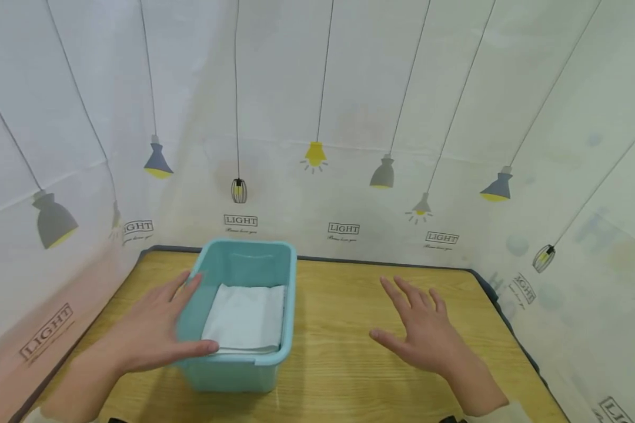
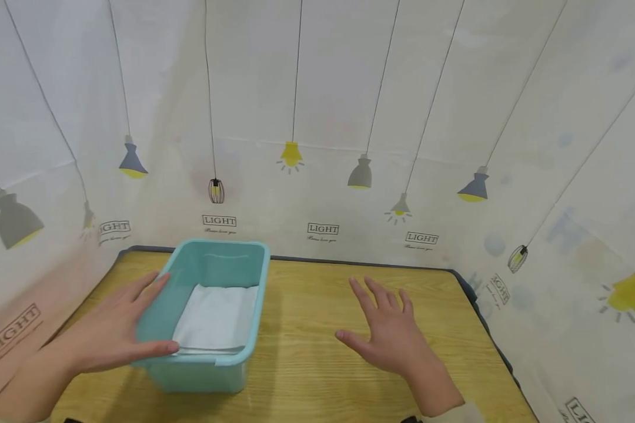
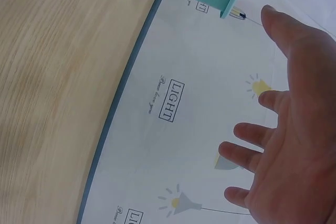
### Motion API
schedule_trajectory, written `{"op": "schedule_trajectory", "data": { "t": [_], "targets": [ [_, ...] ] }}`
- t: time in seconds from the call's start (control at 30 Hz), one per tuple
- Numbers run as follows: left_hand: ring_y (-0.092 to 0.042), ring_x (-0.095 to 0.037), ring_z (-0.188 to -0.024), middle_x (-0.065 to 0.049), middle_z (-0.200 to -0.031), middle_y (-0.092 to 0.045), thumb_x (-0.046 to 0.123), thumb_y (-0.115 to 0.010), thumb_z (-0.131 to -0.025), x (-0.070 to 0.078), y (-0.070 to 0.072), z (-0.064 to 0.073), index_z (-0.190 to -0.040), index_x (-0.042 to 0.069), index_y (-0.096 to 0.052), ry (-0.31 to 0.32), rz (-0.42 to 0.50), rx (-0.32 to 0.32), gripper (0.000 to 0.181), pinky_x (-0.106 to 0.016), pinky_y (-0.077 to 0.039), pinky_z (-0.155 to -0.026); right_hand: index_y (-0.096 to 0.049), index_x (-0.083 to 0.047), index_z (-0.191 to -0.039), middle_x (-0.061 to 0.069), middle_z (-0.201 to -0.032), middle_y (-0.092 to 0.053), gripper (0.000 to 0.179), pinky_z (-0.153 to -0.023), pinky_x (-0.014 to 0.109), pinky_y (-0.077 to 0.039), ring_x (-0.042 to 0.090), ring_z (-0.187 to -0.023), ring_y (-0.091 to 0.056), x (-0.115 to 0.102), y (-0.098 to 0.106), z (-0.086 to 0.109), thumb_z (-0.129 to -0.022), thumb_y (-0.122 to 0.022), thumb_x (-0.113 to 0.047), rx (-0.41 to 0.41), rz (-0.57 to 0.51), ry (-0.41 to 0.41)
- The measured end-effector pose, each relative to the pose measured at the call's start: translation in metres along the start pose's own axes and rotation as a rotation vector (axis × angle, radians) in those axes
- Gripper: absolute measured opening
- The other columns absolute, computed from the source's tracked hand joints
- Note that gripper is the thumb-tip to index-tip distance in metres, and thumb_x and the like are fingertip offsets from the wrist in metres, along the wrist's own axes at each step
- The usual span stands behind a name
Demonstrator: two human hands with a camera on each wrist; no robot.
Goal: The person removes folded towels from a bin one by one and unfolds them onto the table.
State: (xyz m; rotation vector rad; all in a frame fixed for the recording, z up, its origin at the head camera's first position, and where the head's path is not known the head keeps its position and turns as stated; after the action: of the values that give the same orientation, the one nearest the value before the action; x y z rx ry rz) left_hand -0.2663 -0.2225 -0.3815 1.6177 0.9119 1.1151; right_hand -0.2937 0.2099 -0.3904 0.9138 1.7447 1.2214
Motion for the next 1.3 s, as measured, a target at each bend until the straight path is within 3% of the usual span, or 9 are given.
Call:
{"op": "schedule_trajectory", "data": {
  "t": [0.27, 0.47, 0.73, 1.03, 1.3],
  "targets": [
    [-0.047, -0.059, -0.148, -0.031, -0.170, -0.040, 0.086, -0.075, -0.080, -0.016, -0.006, 0.015, -0.172, 0.000, -0.029, 0.069, 0.001, 0.004, 0.134, -0.078, -0.046, -0.109, -0.024, -0.024, -0.176, 0.020, -0.174, -0.037, 0.097, -0.123, 0.080, -0.018, 0.057, -0.146, -0.050, -0.011, -0.001, 0.001, -0.101, -0.068, -0.067, 0.015, -0.010, 0.022],
    [-0.056, -0.055, -0.140, -0.029, -0.161, -0.051, 0.085, -0.075, -0.081, -0.023, -0.011, 0.019, -0.171, 0.002, -0.034, 0.088, 0.008, 0.005, 0.129, -0.075, -0.051, -0.102, -0.025, -0.022, -0.176, 0.020, -0.175, -0.037, 0.098, -0.123, 0.079, -0.018, 0.056, -0.147, -0.050, -0.016, -0.001, -0.002, -0.101, -0.068, -0.067, 0.021, -0.014, 0.038],
    [-0.063, -0.051, -0.133, -0.030, -0.154, -0.058, 0.084, -0.074, -0.083, -0.024, -0.015, 0.022, -0.172, 0.004, -0.031, 0.102, 0.022, -0.007, 0.128, -0.071, -0.054, -0.100, -0.025, -0.016, -0.175, 0.020, -0.174, -0.038, 0.100, -0.125, 0.076, -0.020, 0.051, -0.149, -0.051, -0.021, -0.001, -0.011, -0.101, -0.069, -0.066, 0.025, -0.024, 0.042],
    [-0.060, -0.055, -0.136, -0.032, -0.158, -0.055, 0.081, -0.072, -0.088, -0.027, -0.020, 0.026, -0.175, 0.006, -0.023, 0.101, 0.045, -0.008, 0.124, -0.075, -0.051, -0.101, -0.027, -0.014, -0.175, 0.019, -0.175, -0.038, 0.095, -0.121, 0.076, -0.034, 0.047, -0.156, -0.045, -0.030, 0.000, -0.046, -0.104, -0.065, -0.065, 0.023, -0.078, 0.027],
    [-0.053, -0.056, -0.146, -0.031, -0.166, -0.047, 0.083, -0.069, -0.090, -0.026, -0.022, 0.026, -0.176, 0.007, -0.019, 0.104, 0.101, -0.015, 0.125, -0.077, -0.049, -0.105, -0.028, -0.015, -0.174, 0.019, -0.172, -0.042, 0.094, -0.121, 0.068, -0.043, 0.047, -0.151, -0.050, -0.057, 0.017, -0.091, -0.104, -0.065, -0.066, 0.030, -0.126, 0.042]
  ]
}}
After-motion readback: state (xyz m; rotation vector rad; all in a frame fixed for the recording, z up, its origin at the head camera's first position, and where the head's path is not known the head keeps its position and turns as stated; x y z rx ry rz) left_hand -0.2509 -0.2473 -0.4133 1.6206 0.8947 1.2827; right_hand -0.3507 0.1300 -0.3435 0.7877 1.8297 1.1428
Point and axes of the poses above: each hand's wrist, its own z-axis away from the middle knuckle, its own y-axis out of the back of the hand, x = y × z, the point moved 10 cm from there along -z, towards the middle knuckle
